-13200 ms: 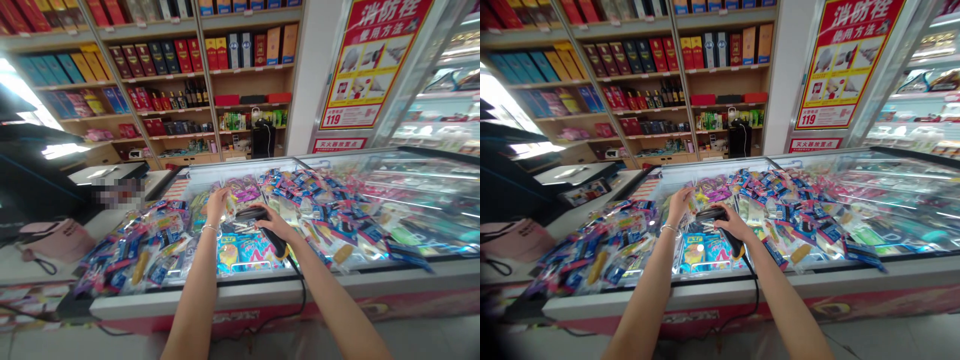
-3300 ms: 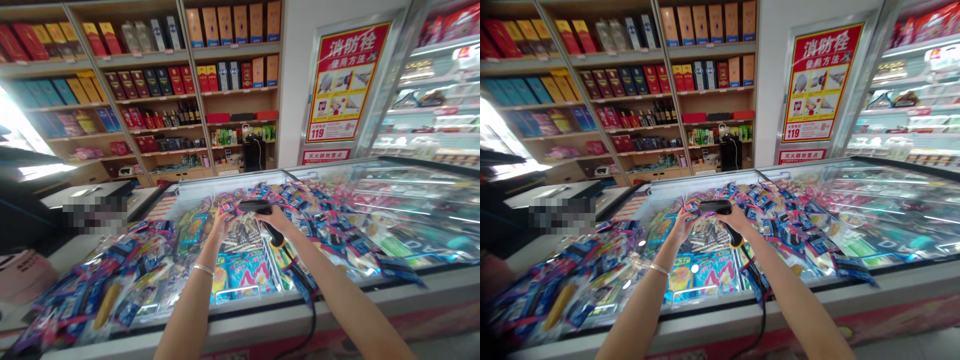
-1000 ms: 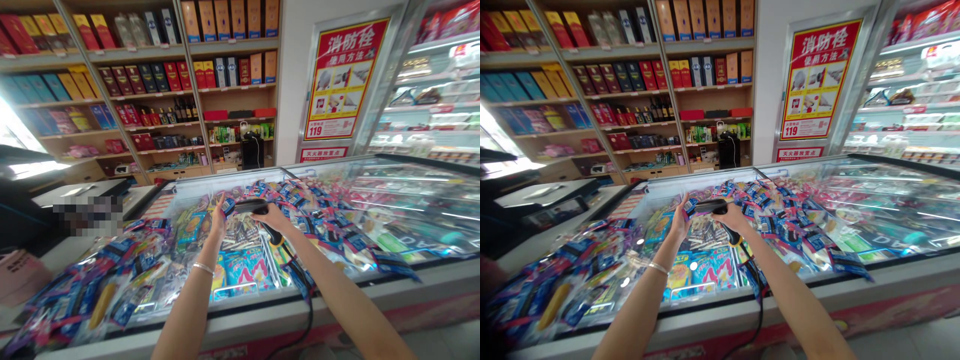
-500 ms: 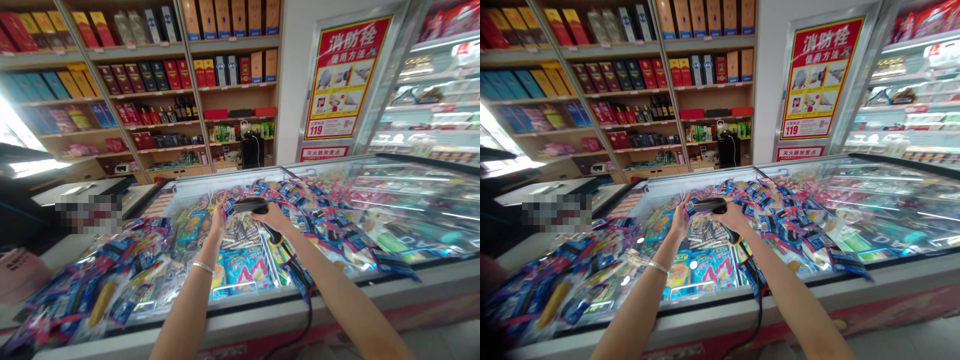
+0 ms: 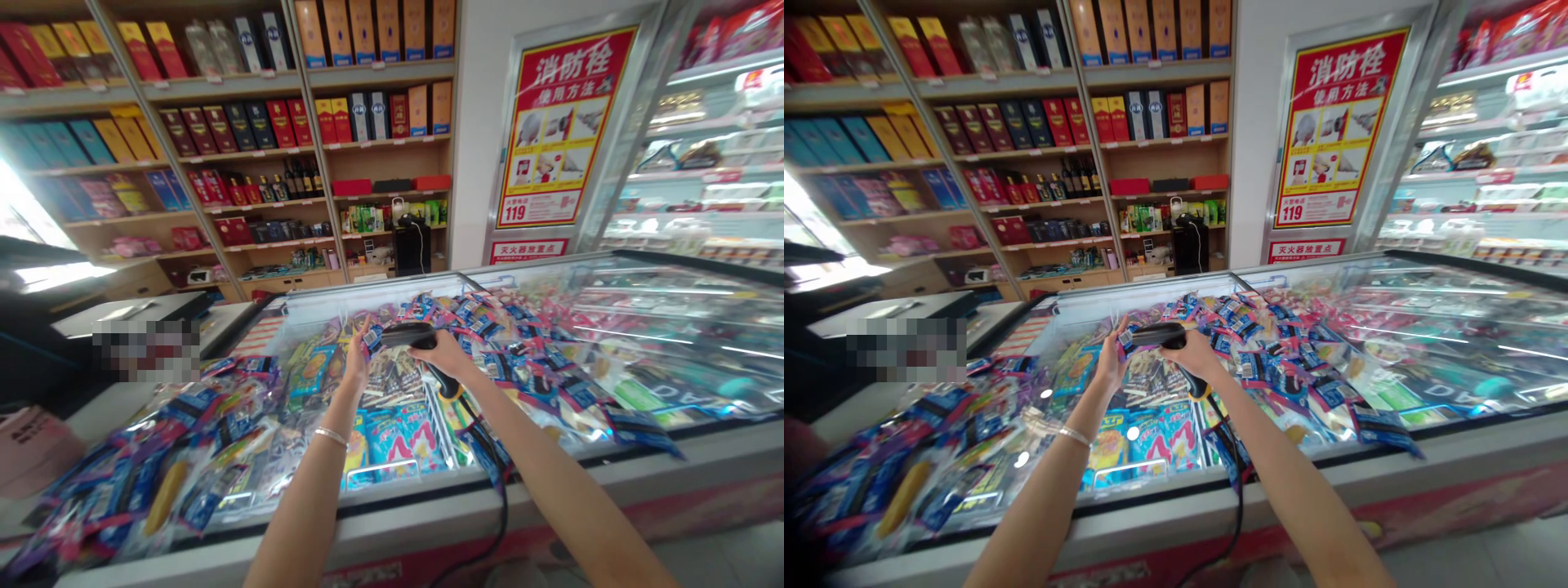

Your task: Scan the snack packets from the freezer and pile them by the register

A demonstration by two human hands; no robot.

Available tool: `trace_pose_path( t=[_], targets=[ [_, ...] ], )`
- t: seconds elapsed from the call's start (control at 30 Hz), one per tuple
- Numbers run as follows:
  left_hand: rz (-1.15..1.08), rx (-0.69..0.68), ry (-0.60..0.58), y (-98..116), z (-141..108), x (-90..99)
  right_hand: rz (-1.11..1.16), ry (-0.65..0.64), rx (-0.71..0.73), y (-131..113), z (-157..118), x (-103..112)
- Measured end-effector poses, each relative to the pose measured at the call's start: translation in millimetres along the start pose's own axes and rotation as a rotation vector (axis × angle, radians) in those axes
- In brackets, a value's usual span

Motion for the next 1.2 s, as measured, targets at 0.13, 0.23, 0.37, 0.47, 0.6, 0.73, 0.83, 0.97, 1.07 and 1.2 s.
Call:
trace_pose_path(
  t=[0.13, 0.23, 0.37, 0.47, 0.6, 0.73, 0.83, 0.97, 1.07, 1.2],
  targets=[
    [-0.027, -0.018, -0.042, -4, 1, -2.4, 0.185, -0.064, 0.009, -14, -3, 6],
    [-0.054, -0.052, 0.008, 6, 1, -8.9, 0.263, -0.049, 0.009, -32, -11, 15],
    [-0.132, -0.104, 0.055, 49, -8, -8.7, 0.304, -0.049, 0.027, -52, -27, 14],
    [-0.036, -0.187, 0.062, 94, -26, 14.0, 0.392, -0.075, -0.006, -61, -39, -5],
    [0.544, -0.412, 0.135, 156, -61, 73.8, 0.475, -0.141, -0.038, -70, -46, -54],
    [1.270, -0.636, 0.289, 202, -100, 138.0, 0.520, -0.252, -0.069, -71, -39, -114],
    [1.649, -0.673, 0.383, 214, -122, 177.4, 0.554, -0.385, -0.110, -67, -29, -156],
    [1.881, -0.588, 0.331, 203, -130, 211.8, 0.526, -0.445, -0.189, -58, -18, -199],
    [1.918, -0.550, 0.272, 192, -123, 222.6, 0.517, -0.471, -0.228, -50, -14, -219],
    [1.905, -0.518, 0.188, 188, -104, 226.4, 0.491, -0.469, -0.251, -36, -9, -228]
  ],
)
Point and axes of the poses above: each hand's wrist, its own z-axis towards the middle knuckle, its own x-axis out of the back of the hand, y = z × x, the point moved 2 cm from there along z, towards the middle knuckle, and after that the axes turned 8 degrees about -x, right-handed, at the moved point
